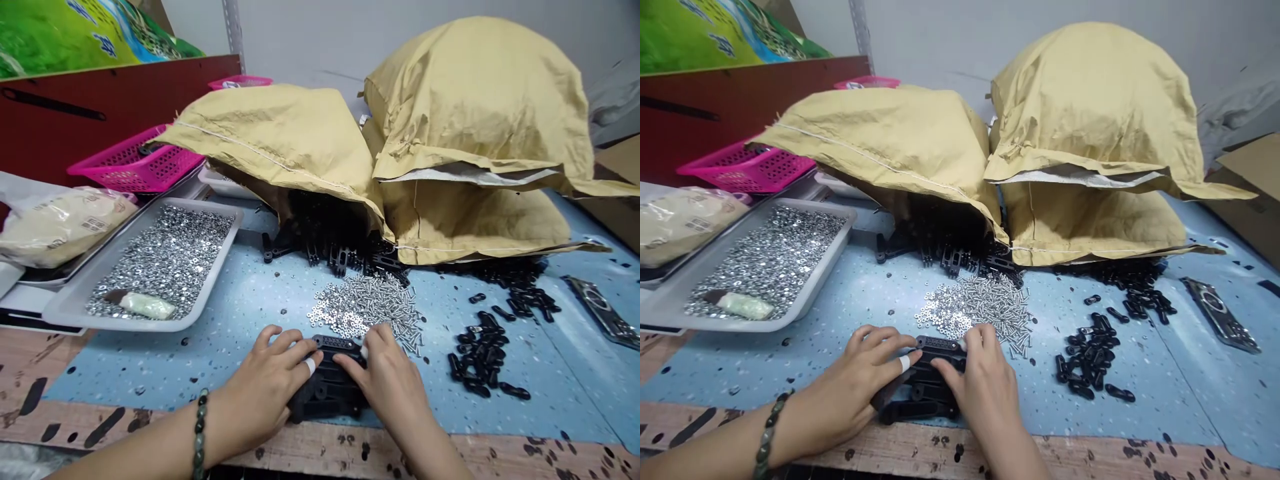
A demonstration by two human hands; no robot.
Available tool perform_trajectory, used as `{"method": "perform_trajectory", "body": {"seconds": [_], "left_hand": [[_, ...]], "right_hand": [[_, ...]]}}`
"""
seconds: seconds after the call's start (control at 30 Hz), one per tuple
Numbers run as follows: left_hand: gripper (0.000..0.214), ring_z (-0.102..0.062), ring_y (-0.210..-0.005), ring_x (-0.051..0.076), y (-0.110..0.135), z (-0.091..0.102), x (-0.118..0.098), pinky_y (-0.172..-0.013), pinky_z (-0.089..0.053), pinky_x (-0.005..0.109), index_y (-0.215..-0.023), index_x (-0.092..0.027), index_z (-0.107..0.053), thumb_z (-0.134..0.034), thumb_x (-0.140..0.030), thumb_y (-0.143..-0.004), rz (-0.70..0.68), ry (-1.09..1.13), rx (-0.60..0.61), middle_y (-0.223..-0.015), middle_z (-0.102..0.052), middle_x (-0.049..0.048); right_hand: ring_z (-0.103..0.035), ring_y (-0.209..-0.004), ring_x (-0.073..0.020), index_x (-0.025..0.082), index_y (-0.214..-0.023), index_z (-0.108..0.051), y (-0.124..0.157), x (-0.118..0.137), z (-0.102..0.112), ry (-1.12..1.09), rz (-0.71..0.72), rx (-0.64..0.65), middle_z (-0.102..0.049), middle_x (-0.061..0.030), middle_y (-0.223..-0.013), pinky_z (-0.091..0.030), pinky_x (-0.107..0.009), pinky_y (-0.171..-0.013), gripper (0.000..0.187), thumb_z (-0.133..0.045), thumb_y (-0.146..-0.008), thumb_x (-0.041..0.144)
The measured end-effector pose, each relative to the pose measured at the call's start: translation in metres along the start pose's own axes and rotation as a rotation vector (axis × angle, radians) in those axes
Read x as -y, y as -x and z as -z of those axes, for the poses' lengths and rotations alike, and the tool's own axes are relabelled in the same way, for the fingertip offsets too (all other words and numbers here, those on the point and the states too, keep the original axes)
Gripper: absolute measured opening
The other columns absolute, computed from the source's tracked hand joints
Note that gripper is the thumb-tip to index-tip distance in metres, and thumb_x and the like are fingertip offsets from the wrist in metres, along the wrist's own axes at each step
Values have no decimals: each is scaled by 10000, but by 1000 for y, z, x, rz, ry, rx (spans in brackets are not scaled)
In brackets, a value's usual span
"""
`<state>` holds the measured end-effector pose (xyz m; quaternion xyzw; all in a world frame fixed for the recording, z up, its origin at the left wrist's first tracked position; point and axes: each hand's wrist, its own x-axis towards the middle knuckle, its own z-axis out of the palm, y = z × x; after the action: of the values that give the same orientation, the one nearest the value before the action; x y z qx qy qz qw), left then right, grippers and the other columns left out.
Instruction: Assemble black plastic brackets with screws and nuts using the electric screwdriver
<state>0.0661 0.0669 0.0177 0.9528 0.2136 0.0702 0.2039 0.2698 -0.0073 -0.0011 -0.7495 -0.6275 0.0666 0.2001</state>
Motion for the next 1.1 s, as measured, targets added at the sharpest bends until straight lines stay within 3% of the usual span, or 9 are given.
{"method": "perform_trajectory", "body": {"seconds": [0.1,0.2,0.27,0.33,0.4,0.47,0.63,0.9,1.1], "left_hand": [[471,-415,-1229,264,0,10,-4,-999,-367,507,-1309,-313,-479,-438,-120,-882,73,202,-12,-1367,-463,30],[420,-405,-1274,213,0,16,-5,-1030,-401,442,-1358,-371,-400,-351,-220,-969,165,452,-52,-1414,-414,-10],[436,-411,-1284,204,1,16,-1,-1013,-432,431,-1406,-385,-307,-298,-250,-992,279,527,-131,-1432,-397,-17],[438,-370,-1314,228,3,13,5,-1021,-408,476,-1410,-393,-298,-295,-260,-993,304,431,-158,-1453,-375,-28],[452,-304,-1345,265,4,8,10,-1034,-345,541,-1392,-382,-344,-349,-225,-969,203,236,-92,-1460,-376,-38],[501,-298,-1338,295,4,1,13,-1020,-302,576,-1383,-339,-375,-412,-163,-916,81,82,-22,-1444,-410,-24],[620,-378,-1273,308,5,-8,14,-997,-239,565,-1387,-243,-373,-459,-67,-799,-14,-45,12,-1402,-471,29],[624,-417,-1220,294,-6,-1,10,-997,-218,547,-1338,-222,-428,-455,-45,-740,-23,-41,23,-1332,-533,48],[593,-475,-1157,311,-14,-4,5,-1008,-258,594,-1324,-214,-456,-514,-94,-746,-1,7,-1,-1219,-578,89]], "right_hand": [[-583,-773,-204,160,-1052,-535,6,15,11,-144,192,-50,-489,-129,-1075,-531,-314,-563,305,-628,-822,336],[-567,-847,-174,201,-977,-566,8,29,18,-340,408,-74,-516,-82,-1049,-528,-302,-697,108,-511,-890,168],[-554,-801,-153,196,-814,-549,6,29,19,-475,314,-120,-521,-50,-933,-512,-272,-663,112,-494,-896,144],[-534,-721,-139,190,-735,-529,1,21,16,-616,66,-108,-495,-43,-892,-485,-240,-551,153,-538,-884,224],[-512,-668,-136,183,-676,-529,-5,11,9,-717,-143,-57,-480,-49,-894,-439,-232,-466,229,-580,-853,318],[-509,-659,-141,174,-619,-531,-10,3,0,-763,-234,-18,-482,-56,-894,-428,-247,-475,285,-598,-825,358],[-538,-722,-169,173,-543,-510,-15,4,-16,-715,-266,-57,-514,-58,-849,-442,-291,-617,324,-590,-806,344],[-543,-653,-151,185,-553,-486,-15,6,-17,-602,-183,-56,-537,-50,-798,-439,-263,-551,316,-553,-829,325],[-474,-527,-133,209,-633,-431,-16,-1,-15,-141,-36,-78,-481,-22,-714,-423,-274,-480,348,-491,-893,433]]}}
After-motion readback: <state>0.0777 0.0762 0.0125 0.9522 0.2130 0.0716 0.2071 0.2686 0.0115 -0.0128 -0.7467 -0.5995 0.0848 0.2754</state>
